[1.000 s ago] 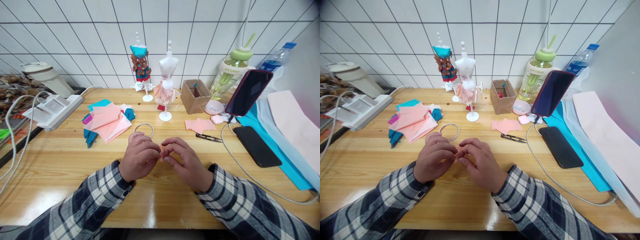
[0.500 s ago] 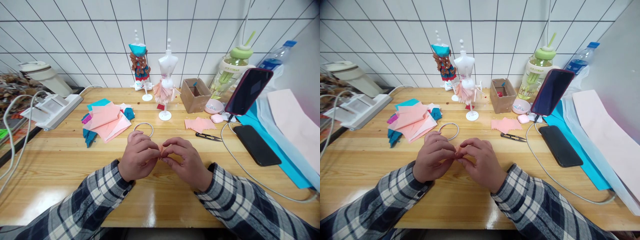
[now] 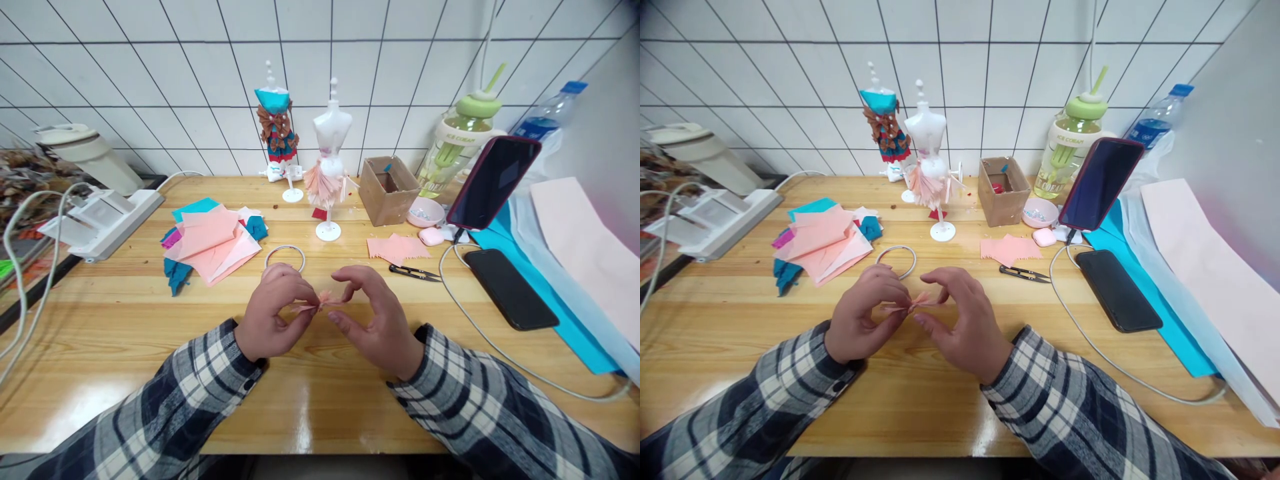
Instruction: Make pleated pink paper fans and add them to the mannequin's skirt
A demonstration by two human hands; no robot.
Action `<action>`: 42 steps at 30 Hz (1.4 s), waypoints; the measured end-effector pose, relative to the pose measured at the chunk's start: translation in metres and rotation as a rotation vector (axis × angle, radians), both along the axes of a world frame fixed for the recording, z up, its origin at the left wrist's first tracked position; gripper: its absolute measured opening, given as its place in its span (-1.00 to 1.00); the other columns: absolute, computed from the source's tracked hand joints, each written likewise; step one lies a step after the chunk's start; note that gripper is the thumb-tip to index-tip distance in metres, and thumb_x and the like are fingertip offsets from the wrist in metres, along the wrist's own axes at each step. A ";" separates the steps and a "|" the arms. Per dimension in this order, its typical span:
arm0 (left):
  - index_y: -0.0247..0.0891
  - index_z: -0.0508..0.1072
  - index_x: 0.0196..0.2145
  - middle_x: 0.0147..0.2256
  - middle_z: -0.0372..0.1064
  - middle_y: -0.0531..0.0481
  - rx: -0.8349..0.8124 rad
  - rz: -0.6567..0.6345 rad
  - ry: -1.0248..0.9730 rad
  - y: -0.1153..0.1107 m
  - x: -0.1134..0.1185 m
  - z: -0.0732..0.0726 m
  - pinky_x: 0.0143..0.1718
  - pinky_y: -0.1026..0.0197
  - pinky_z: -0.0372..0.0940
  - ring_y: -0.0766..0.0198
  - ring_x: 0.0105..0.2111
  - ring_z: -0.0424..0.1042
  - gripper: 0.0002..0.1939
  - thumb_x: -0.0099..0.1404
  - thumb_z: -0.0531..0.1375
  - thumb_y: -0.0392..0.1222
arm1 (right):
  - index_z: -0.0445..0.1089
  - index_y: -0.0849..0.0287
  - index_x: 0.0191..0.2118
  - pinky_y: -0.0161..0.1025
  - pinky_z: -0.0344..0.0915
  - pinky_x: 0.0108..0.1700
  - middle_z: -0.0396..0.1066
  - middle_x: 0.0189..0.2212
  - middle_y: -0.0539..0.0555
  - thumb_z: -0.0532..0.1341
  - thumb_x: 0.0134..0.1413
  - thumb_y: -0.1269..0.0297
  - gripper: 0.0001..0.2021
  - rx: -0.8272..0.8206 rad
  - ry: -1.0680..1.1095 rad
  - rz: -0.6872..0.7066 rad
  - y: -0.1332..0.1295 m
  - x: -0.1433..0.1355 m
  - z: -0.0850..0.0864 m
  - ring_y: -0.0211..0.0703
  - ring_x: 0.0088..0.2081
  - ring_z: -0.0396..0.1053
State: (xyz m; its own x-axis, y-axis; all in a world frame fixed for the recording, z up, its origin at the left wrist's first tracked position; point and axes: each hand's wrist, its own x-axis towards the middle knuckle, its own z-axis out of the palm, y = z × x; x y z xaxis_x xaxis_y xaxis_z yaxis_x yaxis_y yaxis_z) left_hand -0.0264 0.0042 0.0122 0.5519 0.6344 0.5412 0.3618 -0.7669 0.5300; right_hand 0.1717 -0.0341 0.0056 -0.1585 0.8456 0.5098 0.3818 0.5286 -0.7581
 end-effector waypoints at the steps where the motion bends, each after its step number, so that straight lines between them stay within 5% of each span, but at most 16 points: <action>1: -0.22 0.42 -0.37 -0.43 0.44 -0.01 -0.015 0.015 -0.021 0.000 0.000 0.000 -0.17 0.06 0.23 0.21 -0.34 0.33 -0.91 0.14 0.17 -0.36 | 0.28 0.11 -0.02 -0.09 0.31 -0.07 0.36 -0.10 0.11 0.28 0.04 0.29 -0.64 0.026 -0.003 -0.011 0.000 0.001 0.000 -0.16 -0.22 0.35; 5: -0.23 0.43 -0.37 -0.45 0.42 -0.01 -0.025 0.030 -0.056 -0.001 0.002 0.000 -0.20 0.07 0.23 0.21 -0.35 0.32 -0.90 0.13 0.20 -0.37 | 0.39 0.10 -0.18 -0.06 0.24 0.02 0.39 -0.12 0.10 0.28 0.06 0.27 -0.82 0.107 -0.128 -0.032 -0.001 0.003 0.001 -0.06 -0.04 0.33; 17: -0.22 0.47 -0.37 -0.46 0.45 0.01 0.025 -0.014 -0.043 -0.004 0.005 0.002 -0.18 0.06 0.24 0.25 -0.40 0.34 -0.90 0.15 0.20 -0.36 | 0.43 0.07 -0.32 -0.08 0.10 0.05 0.50 -0.32 -0.03 0.25 0.13 0.29 -0.98 0.112 -0.213 -0.042 0.001 0.001 -0.002 -0.20 -0.23 0.40; 22: -0.23 0.48 -0.36 -0.48 0.42 0.01 -0.065 0.014 -0.119 -0.004 0.006 0.000 -0.21 0.09 0.26 0.25 -0.40 0.34 -0.90 0.14 0.25 -0.36 | 0.36 0.08 -0.31 -0.08 0.13 0.05 0.48 -0.40 -0.07 0.25 0.12 0.34 -0.96 0.018 -0.105 -0.034 0.000 -0.001 -0.006 -0.24 -0.33 0.41; 27: -0.24 0.48 -0.38 -0.46 0.41 -0.01 -0.159 0.034 -0.164 -0.004 0.006 -0.002 -0.22 0.11 0.27 0.22 -0.36 0.36 -0.97 0.18 0.24 -0.32 | 0.28 0.05 -0.06 -0.09 0.19 0.00 0.50 -0.38 -0.08 0.27 0.09 0.34 -0.71 -0.055 0.009 -0.032 0.000 -0.002 -0.007 -0.26 -0.41 0.40; 31: -0.25 0.48 -0.37 -0.45 0.40 -0.02 -0.214 0.015 -0.213 -0.005 0.006 -0.004 -0.22 0.11 0.26 0.22 -0.35 0.36 -0.97 0.18 0.25 -0.32 | 0.41 0.08 -0.31 -0.08 0.17 0.00 0.47 -0.44 -0.08 0.27 0.08 0.35 -0.96 -0.012 -0.081 0.030 0.002 -0.001 -0.004 -0.26 -0.38 0.38; 35: -0.24 0.48 -0.38 -0.42 0.41 -0.02 -0.378 0.045 -0.291 -0.006 0.008 -0.009 -0.22 0.14 0.28 0.23 -0.34 0.38 -0.99 0.19 0.26 -0.29 | 0.40 0.12 -0.30 -0.18 0.30 -0.18 0.45 -0.42 -0.02 0.26 0.08 0.31 -0.94 -0.185 0.052 0.031 0.003 -0.002 -0.004 -0.23 -0.36 0.38; 39: -0.25 0.47 -0.33 -0.35 0.46 -0.05 -0.578 0.194 -0.412 -0.010 0.012 -0.012 -0.20 0.15 0.30 0.20 -0.30 0.42 -0.89 0.19 0.27 -0.19 | 0.27 0.09 0.05 -0.20 0.37 -0.19 0.48 -0.22 0.05 0.31 0.02 0.21 -0.55 -0.421 0.273 0.048 0.003 -0.004 -0.008 -0.20 -0.27 0.43; 42: -0.27 0.46 -0.35 -0.35 0.47 -0.06 -0.661 0.233 -0.419 -0.011 0.014 -0.012 -0.21 0.15 0.31 0.19 -0.30 0.43 -0.83 0.16 0.29 -0.12 | 0.38 0.13 -0.10 -0.19 0.38 -0.18 0.48 -0.24 0.07 0.34 -0.04 0.15 -0.64 -0.542 0.341 0.062 0.005 -0.006 -0.011 -0.16 -0.25 0.44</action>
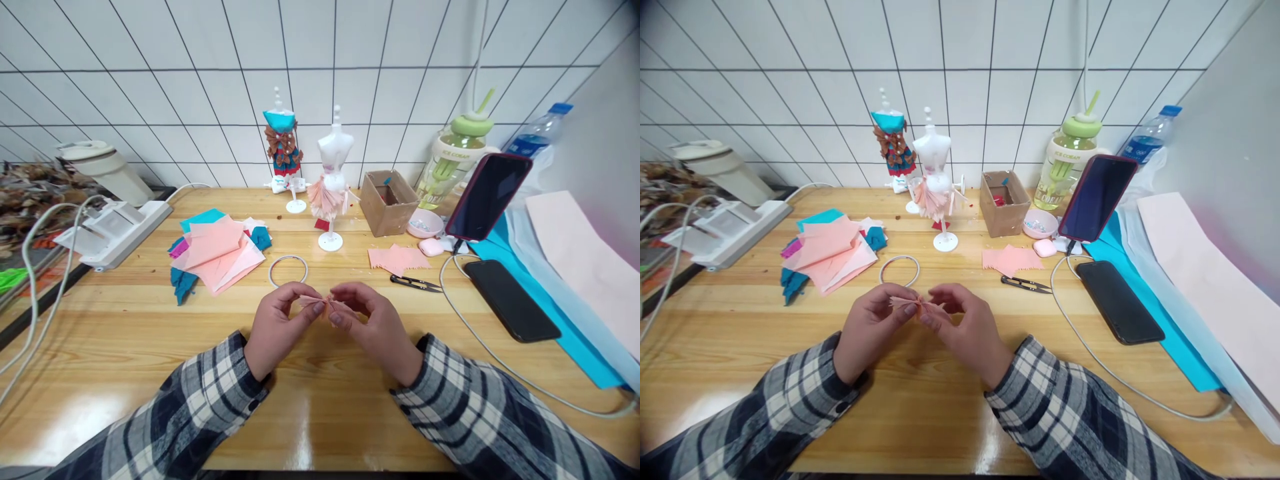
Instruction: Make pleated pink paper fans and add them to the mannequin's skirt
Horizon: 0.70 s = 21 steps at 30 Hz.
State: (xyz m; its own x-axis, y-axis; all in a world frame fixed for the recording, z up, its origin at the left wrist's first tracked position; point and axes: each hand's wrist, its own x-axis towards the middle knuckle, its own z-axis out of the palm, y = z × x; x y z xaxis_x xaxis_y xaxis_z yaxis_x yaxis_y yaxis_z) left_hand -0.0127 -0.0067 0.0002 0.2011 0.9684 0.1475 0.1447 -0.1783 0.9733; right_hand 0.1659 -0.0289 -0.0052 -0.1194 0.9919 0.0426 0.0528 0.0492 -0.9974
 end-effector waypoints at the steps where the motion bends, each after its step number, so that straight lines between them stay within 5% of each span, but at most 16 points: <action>1: -0.28 0.46 -0.36 -0.36 0.46 -0.06 -0.017 -0.003 0.001 0.000 0.000 0.000 -0.21 0.16 0.31 0.19 -0.30 0.42 -0.82 0.15 0.30 -0.11 | 0.41 0.15 -0.20 -0.20 0.37 -0.19 0.49 -0.28 0.07 0.34 -0.04 0.14 -0.71 -0.029 0.032 0.005 0.001 0.000 -0.001 -0.16 -0.26 0.44; 8: -0.29 0.39 -0.31 -0.37 0.45 -0.01 -0.273 -0.144 -0.253 0.003 0.003 -0.004 -0.31 0.23 0.31 0.29 -0.39 0.42 -0.77 0.18 0.29 -0.09 | 0.46 0.23 -0.39 -0.28 0.28 -0.37 0.38 -0.54 -0.01 0.26 0.03 0.03 -0.69 -0.267 0.249 0.078 0.008 -0.001 -0.004 -0.28 -0.48 0.29; 13: -0.30 0.36 -0.37 -0.44 0.41 0.02 -0.252 -0.099 -0.098 0.002 0.005 -0.001 -0.37 0.26 0.28 0.31 -0.42 0.41 -0.77 0.15 0.30 -0.11 | 0.46 0.20 -0.23 -0.25 0.29 -0.30 0.45 -0.33 0.06 0.28 0.00 0.12 -0.73 -0.037 -0.060 0.011 0.006 0.001 0.000 -0.24 -0.38 0.34; 15: -0.30 0.38 -0.38 -0.42 0.41 0.03 -0.223 -0.111 -0.059 0.002 0.006 0.001 -0.35 0.27 0.29 0.31 -0.40 0.40 -0.77 0.13 0.32 -0.13 | 0.47 0.20 -0.26 -0.25 0.27 -0.34 0.45 -0.39 0.04 0.30 -0.04 0.15 -0.75 -0.025 -0.120 -0.003 0.006 0.002 -0.001 -0.25 -0.43 0.32; 18: -0.28 0.34 -0.34 -0.40 0.41 0.04 -0.296 -0.173 -0.174 0.002 0.008 0.000 -0.33 0.28 0.30 0.33 -0.38 0.42 -0.74 0.11 0.34 -0.15 | 0.47 0.21 -0.38 -0.27 0.23 -0.38 0.39 -0.54 -0.02 0.29 -0.03 0.11 -0.76 -0.159 0.034 0.027 0.008 0.002 -0.005 -0.27 -0.49 0.29; 21: -0.23 0.27 -0.21 -0.36 0.43 0.04 -0.423 -0.239 -0.356 0.003 0.009 -0.004 -0.29 0.27 0.32 0.33 -0.35 0.45 -0.63 0.10 0.35 -0.18 | 0.49 0.22 -0.35 -0.28 0.21 -0.33 0.42 -0.47 -0.01 0.33 -0.07 0.06 -0.71 -0.295 0.266 0.046 0.010 0.001 -0.011 -0.28 -0.43 0.30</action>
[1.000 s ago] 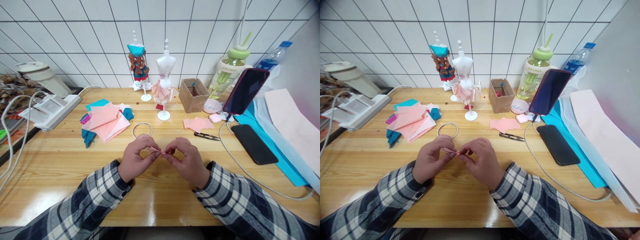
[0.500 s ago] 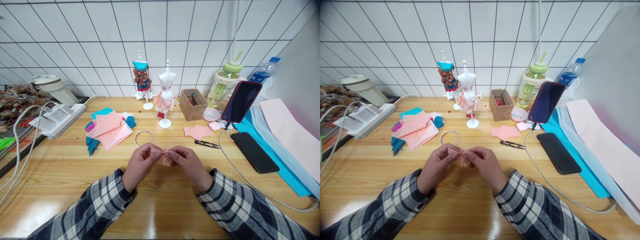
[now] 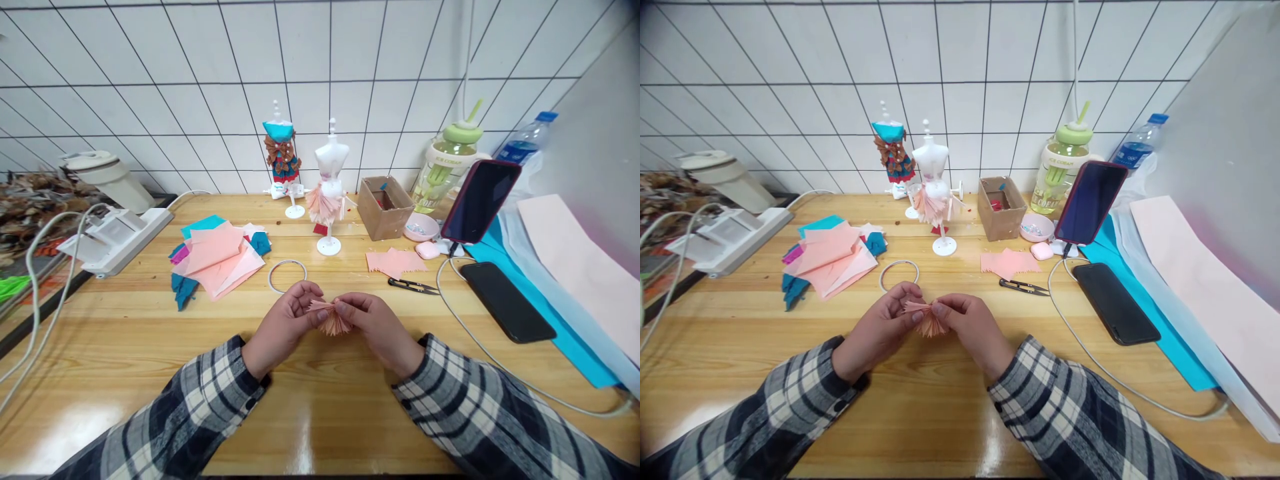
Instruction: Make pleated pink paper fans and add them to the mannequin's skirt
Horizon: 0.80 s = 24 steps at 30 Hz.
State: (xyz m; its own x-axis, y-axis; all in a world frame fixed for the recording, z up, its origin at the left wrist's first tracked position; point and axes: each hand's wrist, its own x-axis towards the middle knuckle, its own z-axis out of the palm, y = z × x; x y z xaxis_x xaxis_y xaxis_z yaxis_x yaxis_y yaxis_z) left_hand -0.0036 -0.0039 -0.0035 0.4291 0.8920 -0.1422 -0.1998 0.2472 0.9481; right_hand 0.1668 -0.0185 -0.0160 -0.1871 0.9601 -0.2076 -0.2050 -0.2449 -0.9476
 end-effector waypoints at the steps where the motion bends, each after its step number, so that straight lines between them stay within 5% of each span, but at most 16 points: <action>1: -0.21 0.25 -0.16 -0.33 0.44 0.03 -0.025 -0.016 -0.028 0.000 0.000 -0.001 -0.26 0.26 0.33 0.32 -0.32 0.46 -0.57 0.09 0.36 -0.19 | 0.49 0.22 -0.34 -0.28 0.21 -0.33 0.43 -0.46 -0.01 0.34 -0.08 0.05 -0.70 -0.031 0.049 -0.005 0.000 0.000 -0.001 -0.29 -0.43 0.29; 5: -0.19 0.21 -0.09 -0.27 0.45 0.01 -0.028 -0.064 0.043 -0.001 0.002 -0.003 -0.24 0.22 0.35 0.29 -0.29 0.48 -0.47 0.05 0.38 -0.23 | 0.49 0.20 -0.37 -0.32 0.16 -0.39 0.37 -0.55 -0.06 0.36 -0.09 0.07 -0.72 -0.051 0.120 -0.043 0.000 -0.003 -0.002 -0.34 -0.49 0.23; 14: -0.18 0.18 -0.12 -0.31 0.40 0.06 0.079 -0.098 0.041 -0.001 0.002 -0.002 -0.30 0.27 0.33 0.33 -0.33 0.45 -0.53 0.10 0.35 -0.25 | 0.52 0.20 -0.31 -0.27 0.29 -0.29 0.49 -0.37 0.04 0.44 -0.23 0.10 -0.66 -0.237 0.330 -0.016 -0.002 -0.006 0.003 -0.25 -0.38 0.36; 21: -0.17 0.16 -0.08 -0.30 0.40 0.02 0.138 -0.011 0.091 -0.004 0.000 -0.011 -0.29 0.26 0.30 0.29 -0.32 0.42 -0.52 0.13 0.33 -0.21 | 0.45 0.16 -0.06 -0.29 0.29 -0.34 0.48 -0.20 0.09 0.47 -0.27 0.11 -0.44 -0.288 0.260 0.009 -0.004 -0.007 0.005 -0.27 -0.37 0.38; 24: -0.18 0.19 -0.11 -0.28 0.39 0.00 0.202 0.009 0.188 -0.005 -0.001 -0.010 -0.27 0.25 0.27 0.28 -0.30 0.40 -0.59 0.16 0.30 -0.20 | 0.48 0.18 -0.17 -0.28 0.27 -0.37 0.49 -0.29 0.07 0.46 -0.28 0.08 -0.52 -0.278 0.210 0.038 -0.001 -0.007 0.002 -0.25 -0.42 0.36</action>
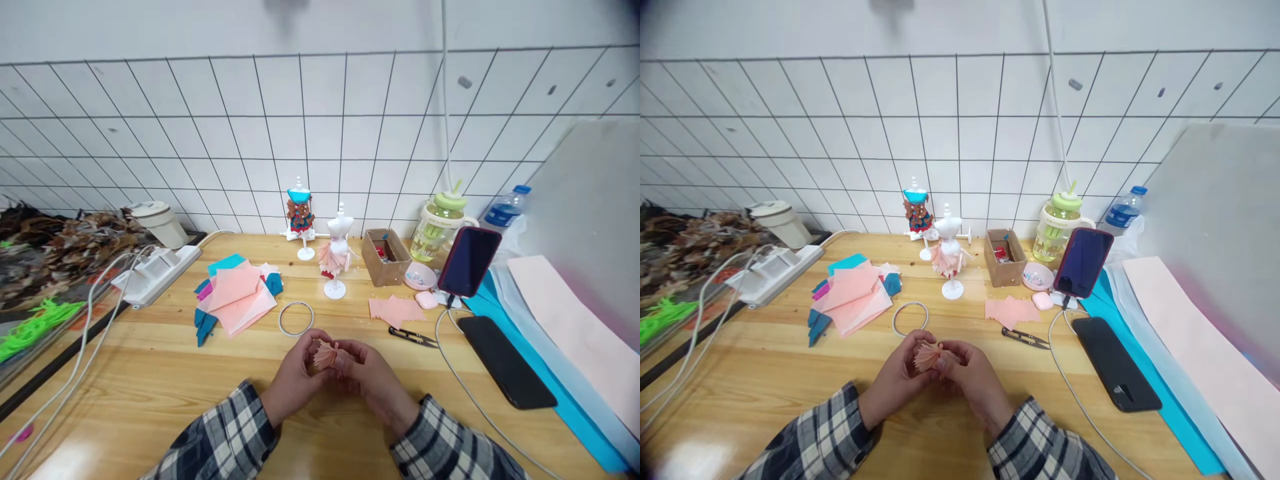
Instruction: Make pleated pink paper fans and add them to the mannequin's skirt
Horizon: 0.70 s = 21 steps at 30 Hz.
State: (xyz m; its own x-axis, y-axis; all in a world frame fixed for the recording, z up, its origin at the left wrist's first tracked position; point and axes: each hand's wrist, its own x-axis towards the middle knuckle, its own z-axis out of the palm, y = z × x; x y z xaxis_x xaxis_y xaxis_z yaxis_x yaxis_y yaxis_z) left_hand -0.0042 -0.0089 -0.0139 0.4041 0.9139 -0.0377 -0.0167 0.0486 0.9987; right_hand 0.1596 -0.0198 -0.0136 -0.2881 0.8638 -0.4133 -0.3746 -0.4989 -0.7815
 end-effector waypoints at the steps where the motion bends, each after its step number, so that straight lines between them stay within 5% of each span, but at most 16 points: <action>1: -0.18 0.20 -0.11 -0.31 0.37 0.03 0.022 0.017 0.036 0.000 0.000 0.001 -0.29 0.26 0.26 0.29 -0.32 0.38 -0.60 0.16 0.29 -0.21 | 0.49 0.19 -0.25 -0.29 0.25 -0.40 0.48 -0.37 0.04 0.47 -0.29 0.07 -0.56 0.012 -0.029 -0.002 0.001 0.000 0.000 -0.26 -0.45 0.35; 5: -0.18 0.25 -0.15 -0.34 0.33 0.05 0.074 0.045 0.178 0.000 0.001 0.009 -0.29 0.25 0.24 0.28 -0.33 0.35 -0.65 0.13 0.27 -0.23 | 0.50 0.20 -0.44 -0.30 0.20 -0.43 0.43 -0.55 0.00 0.46 -0.33 0.03 -0.64 0.102 -0.119 -0.016 0.008 0.005 0.001 -0.26 -0.51 0.30; 14: -0.15 0.28 -0.08 -0.29 0.37 0.00 0.092 0.022 0.262 0.010 0.014 0.015 -0.23 0.18 0.27 0.19 -0.27 0.38 -0.59 0.10 0.25 -0.27 | 0.54 0.18 -0.44 -0.25 0.23 -0.41 0.44 -0.54 0.04 0.42 -0.27 -0.03 -0.64 0.293 -0.305 -0.068 0.026 0.027 -0.005 -0.20 -0.48 0.30; 17: -0.18 0.33 -0.01 -0.17 0.37 -0.09 0.171 0.025 0.362 0.035 0.006 0.019 -0.13 0.12 0.24 0.13 -0.17 0.34 -0.47 0.02 0.30 -0.25 | 0.55 0.17 -0.41 -0.22 0.28 -0.31 0.49 -0.42 0.09 0.39 -0.17 0.01 -0.69 0.386 -0.394 -0.137 0.036 0.047 0.011 -0.13 -0.37 0.37; 21: -0.22 0.34 0.03 -0.09 0.37 -0.15 0.126 0.260 0.347 0.096 0.006 0.021 -0.05 0.06 0.20 0.06 -0.07 0.32 -0.46 0.06 0.30 -0.16 | 0.57 0.15 -0.36 -0.20 0.32 -0.26 0.53 -0.36 0.10 0.37 -0.11 0.04 -0.72 0.454 -0.436 -0.156 0.060 0.071 0.053 -0.09 -0.31 0.42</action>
